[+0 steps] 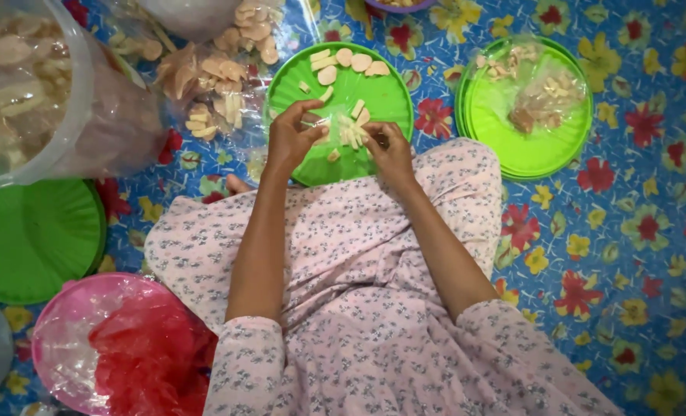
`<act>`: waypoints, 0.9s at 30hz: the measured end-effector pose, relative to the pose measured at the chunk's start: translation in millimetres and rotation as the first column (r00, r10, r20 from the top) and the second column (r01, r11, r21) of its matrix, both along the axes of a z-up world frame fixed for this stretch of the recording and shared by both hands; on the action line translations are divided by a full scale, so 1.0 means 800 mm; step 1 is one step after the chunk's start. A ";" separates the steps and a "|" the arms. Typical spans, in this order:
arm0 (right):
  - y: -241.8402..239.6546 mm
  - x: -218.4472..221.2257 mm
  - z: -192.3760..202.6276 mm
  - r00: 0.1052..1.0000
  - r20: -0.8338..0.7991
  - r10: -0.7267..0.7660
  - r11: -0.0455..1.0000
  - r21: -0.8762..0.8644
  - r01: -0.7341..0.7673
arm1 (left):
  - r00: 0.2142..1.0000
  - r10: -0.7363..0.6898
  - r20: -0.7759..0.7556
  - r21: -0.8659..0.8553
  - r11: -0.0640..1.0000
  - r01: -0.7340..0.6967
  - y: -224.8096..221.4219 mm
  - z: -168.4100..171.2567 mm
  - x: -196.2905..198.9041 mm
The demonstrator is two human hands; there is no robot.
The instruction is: Arranging small food slices on a green plastic plate
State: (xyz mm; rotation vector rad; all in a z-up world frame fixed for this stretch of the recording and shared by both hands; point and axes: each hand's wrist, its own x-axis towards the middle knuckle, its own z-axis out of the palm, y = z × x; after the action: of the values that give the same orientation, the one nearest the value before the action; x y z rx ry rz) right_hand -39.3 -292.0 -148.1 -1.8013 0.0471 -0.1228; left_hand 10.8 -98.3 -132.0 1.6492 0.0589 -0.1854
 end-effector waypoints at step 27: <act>0.003 -0.014 -0.011 0.994 0.066 0.089 0.985 0.142 -0.098 | 0.963 -0.267 0.030 0.272 0.930 0.249 -0.011 -0.016 -0.028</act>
State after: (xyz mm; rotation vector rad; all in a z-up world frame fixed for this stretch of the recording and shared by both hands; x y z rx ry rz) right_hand -50.7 -289.6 -156.7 -1.6502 -0.0692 -0.1032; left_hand -11.9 -107.2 -144.6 1.9284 -0.1940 -0.3347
